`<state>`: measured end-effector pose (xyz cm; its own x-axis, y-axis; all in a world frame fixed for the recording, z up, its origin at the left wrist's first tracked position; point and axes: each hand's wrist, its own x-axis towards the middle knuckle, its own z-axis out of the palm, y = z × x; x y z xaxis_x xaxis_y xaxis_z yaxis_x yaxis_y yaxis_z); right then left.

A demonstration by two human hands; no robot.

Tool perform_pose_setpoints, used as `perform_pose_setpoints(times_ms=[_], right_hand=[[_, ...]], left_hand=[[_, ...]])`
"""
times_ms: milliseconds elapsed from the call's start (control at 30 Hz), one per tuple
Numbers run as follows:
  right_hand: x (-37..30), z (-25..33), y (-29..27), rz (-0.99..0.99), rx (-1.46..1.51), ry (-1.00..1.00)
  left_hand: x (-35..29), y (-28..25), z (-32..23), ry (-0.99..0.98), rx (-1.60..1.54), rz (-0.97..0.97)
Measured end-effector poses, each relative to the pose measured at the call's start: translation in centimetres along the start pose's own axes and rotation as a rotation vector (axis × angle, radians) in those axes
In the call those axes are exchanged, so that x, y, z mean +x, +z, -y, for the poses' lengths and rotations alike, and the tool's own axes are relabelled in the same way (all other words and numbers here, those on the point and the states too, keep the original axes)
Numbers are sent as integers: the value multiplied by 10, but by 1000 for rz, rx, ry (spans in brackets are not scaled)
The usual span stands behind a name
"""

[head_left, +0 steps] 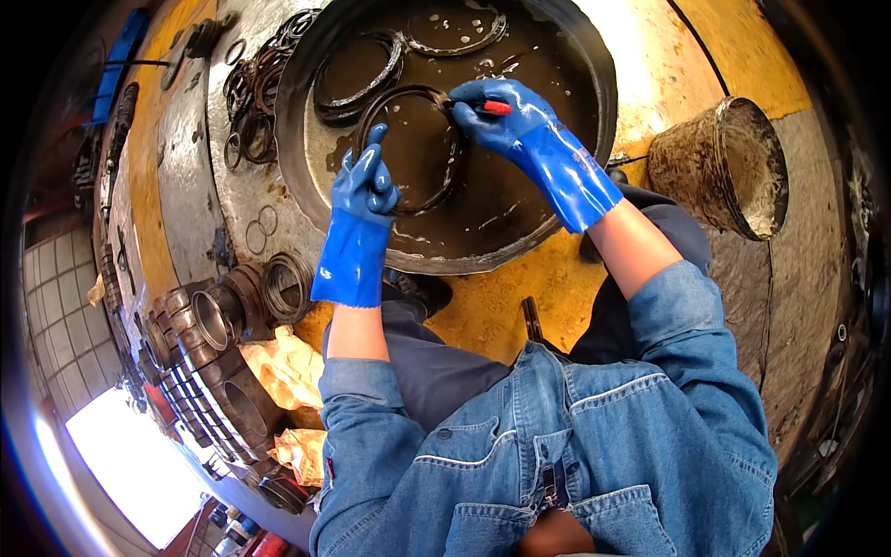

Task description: The person sits and cleans dark metal rings using a small brush. They hold a ring in their left hand and scrub it with the brush in their right hand, occasionally dipping the brush into a liquid-filled basin. The cleaned rings are placed into the basin.

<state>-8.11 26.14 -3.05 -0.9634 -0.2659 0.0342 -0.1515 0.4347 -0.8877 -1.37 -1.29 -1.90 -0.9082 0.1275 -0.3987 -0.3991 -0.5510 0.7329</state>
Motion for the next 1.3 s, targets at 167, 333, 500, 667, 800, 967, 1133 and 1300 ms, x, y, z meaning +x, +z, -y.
perform_pose_setpoints(times_ms=[167, 333, 500, 667, 800, 967, 1133, 1300], right_hand=[[-8, -8, 11, 195, -14, 308], [-29, 10, 15, 413, 262, 448], [-20, 23, -6, 414, 148, 453], [-11, -4, -7, 285, -3, 574], [-7, -10, -3, 287, 10, 553], [-12, -10, -8, 136, -188, 519], [-12, 32, -4, 94, 139, 152], [-10, 21, 12, -81, -405, -290]], left_hand=[[-3, 5, 0, 45, -29, -88], [-6, -3, -3, 99, 13, -28], [-8, -1, -8, 170, 32, -196], [-5, -10, -14, 219, -124, -47], [-4, -13, -15, 195, -186, 78], [-9, 20, -7, 164, 135, -155], [-12, 33, 1, 113, 418, -269], [-11, 38, 6, 73, 431, -154]])
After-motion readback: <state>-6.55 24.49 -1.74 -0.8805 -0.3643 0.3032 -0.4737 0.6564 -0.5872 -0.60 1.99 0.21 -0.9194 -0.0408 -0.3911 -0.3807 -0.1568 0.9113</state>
